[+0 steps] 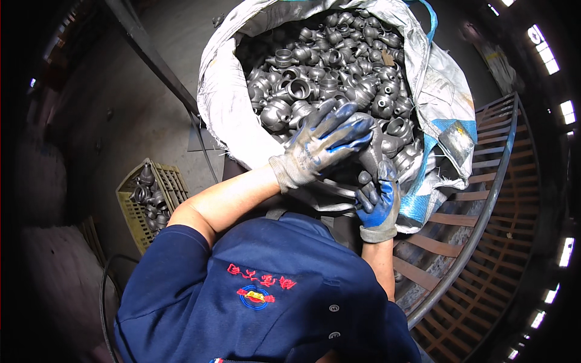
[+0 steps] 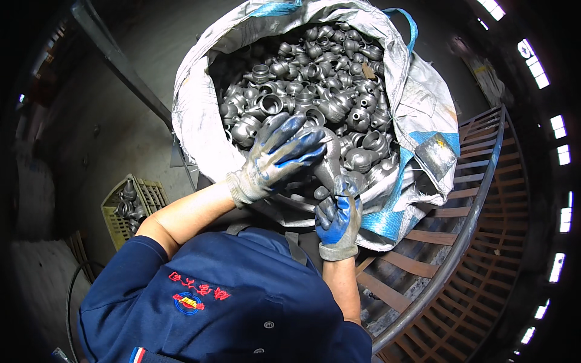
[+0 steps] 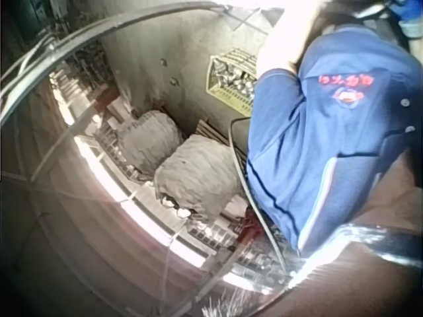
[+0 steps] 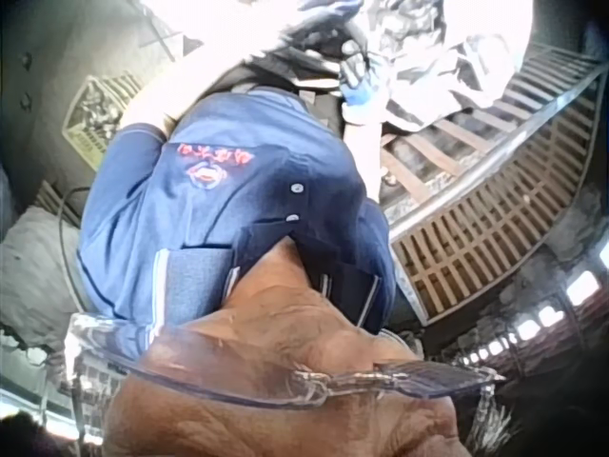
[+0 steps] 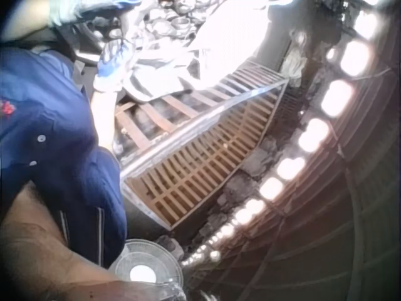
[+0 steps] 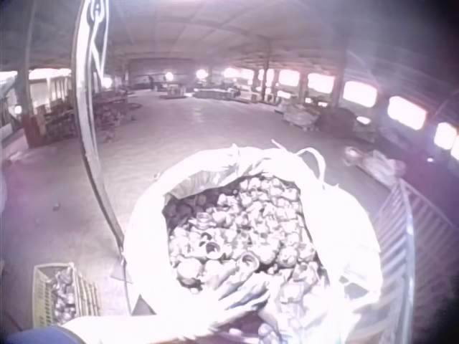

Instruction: Sorting and inspecting metal cast fittings from a large bag into different bins.

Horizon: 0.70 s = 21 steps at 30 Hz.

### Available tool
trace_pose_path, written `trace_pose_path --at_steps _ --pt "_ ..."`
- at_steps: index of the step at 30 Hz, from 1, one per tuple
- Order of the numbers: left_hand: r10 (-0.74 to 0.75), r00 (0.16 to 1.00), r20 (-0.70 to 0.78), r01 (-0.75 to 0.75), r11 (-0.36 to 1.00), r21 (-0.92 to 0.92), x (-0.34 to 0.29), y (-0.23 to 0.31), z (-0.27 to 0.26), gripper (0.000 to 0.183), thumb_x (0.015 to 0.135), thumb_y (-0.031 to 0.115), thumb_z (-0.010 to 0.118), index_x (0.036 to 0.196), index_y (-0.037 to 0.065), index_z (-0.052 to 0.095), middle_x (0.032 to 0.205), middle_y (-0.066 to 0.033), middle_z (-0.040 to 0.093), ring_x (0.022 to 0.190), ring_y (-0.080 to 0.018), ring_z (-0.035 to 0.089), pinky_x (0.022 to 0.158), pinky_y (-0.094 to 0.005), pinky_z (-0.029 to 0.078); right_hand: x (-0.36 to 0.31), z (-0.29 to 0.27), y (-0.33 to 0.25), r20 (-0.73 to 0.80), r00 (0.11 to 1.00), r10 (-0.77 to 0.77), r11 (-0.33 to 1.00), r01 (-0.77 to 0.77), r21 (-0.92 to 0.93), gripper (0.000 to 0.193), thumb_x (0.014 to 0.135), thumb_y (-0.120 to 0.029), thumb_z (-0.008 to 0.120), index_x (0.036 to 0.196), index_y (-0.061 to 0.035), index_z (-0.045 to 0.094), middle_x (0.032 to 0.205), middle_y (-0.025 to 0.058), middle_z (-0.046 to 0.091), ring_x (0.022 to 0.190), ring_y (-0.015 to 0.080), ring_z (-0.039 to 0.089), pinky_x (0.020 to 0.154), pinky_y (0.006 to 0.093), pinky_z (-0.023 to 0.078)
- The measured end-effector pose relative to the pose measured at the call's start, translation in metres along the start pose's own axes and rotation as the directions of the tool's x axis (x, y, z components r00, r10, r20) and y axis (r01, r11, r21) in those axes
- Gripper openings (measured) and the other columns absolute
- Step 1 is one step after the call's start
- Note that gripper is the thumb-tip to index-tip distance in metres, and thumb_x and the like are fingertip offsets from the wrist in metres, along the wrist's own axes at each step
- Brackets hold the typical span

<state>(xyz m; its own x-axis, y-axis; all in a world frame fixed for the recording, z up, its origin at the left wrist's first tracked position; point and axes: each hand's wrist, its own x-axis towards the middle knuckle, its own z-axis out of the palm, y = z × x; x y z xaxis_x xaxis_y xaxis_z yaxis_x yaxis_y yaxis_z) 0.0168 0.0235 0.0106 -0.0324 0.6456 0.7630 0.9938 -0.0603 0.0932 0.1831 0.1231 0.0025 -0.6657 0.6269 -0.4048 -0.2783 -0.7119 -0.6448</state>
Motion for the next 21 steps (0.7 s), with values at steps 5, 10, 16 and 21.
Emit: trace_pose_path --at_steps 5,10,16,21 --pt "-0.306 0.949 -0.080 0.259 0.896 -0.362 -0.013 0.004 -0.005 0.017 0.068 0.015 0.073 0.083 0.012 0.066 0.125 -0.0092 0.051 0.121 -0.0350 0.042 0.099 -0.0489 0.034 0.002 -0.006 0.001 0.017 1.000 0.005 0.998 -0.006 0.062 0.017 0.089 -0.018 0.050 0.104 -0.0087 0.051 0.070 0.0155 0.059 0.036 0.0052 0.033 0.030 0.0175 0.024" --pt "-0.722 0.456 0.520 0.446 -0.320 -0.836 -0.013 0.017 0.017 0.075 0.076 -0.002 0.067 0.138 0.005 0.026 0.132 -0.0094 0.039 0.110 -0.0167 0.050 0.090 -0.0293 0.047 -0.001 0.001 0.005 -0.005 0.995 -0.100 0.995 0.100 -0.005 0.017 0.089 -0.016 0.053 0.102 -0.0060 0.049 0.072 0.0180 0.059 0.038 0.0063 0.036 0.031 0.0174 0.027" --pt "-0.661 0.477 0.578 0.367 -0.448 -0.815 -0.003 0.031 0.019 0.065 0.083 0.004 0.060 0.138 0.003 0.025 0.114 -0.0099 0.054 0.100 -0.0154 0.055 0.083 -0.0253 0.047 -0.009 0.015 0.019 0.111 0.976 -0.187 0.970 0.201 -0.135 0.034 0.085 -0.013 0.060 0.115 -0.0034 0.047 0.071 0.0087 0.057 0.042 0.0045 0.038 0.036 0.0178 0.029" --pt "-0.726 0.480 0.493 0.573 -0.166 -0.803 0.003 0.031 0.003 0.054 0.085 0.011 0.060 0.133 0.002 0.037 0.114 -0.0091 0.055 0.094 -0.0128 0.056 0.082 -0.0261 0.047 -0.006 0.006 0.019 0.154 0.975 -0.158 0.974 0.180 -0.136 0.033 0.087 -0.010 0.054 0.118 -0.0055 0.044 0.076 0.0134 0.056 0.043 0.0069 0.040 0.034 0.0178 0.031"
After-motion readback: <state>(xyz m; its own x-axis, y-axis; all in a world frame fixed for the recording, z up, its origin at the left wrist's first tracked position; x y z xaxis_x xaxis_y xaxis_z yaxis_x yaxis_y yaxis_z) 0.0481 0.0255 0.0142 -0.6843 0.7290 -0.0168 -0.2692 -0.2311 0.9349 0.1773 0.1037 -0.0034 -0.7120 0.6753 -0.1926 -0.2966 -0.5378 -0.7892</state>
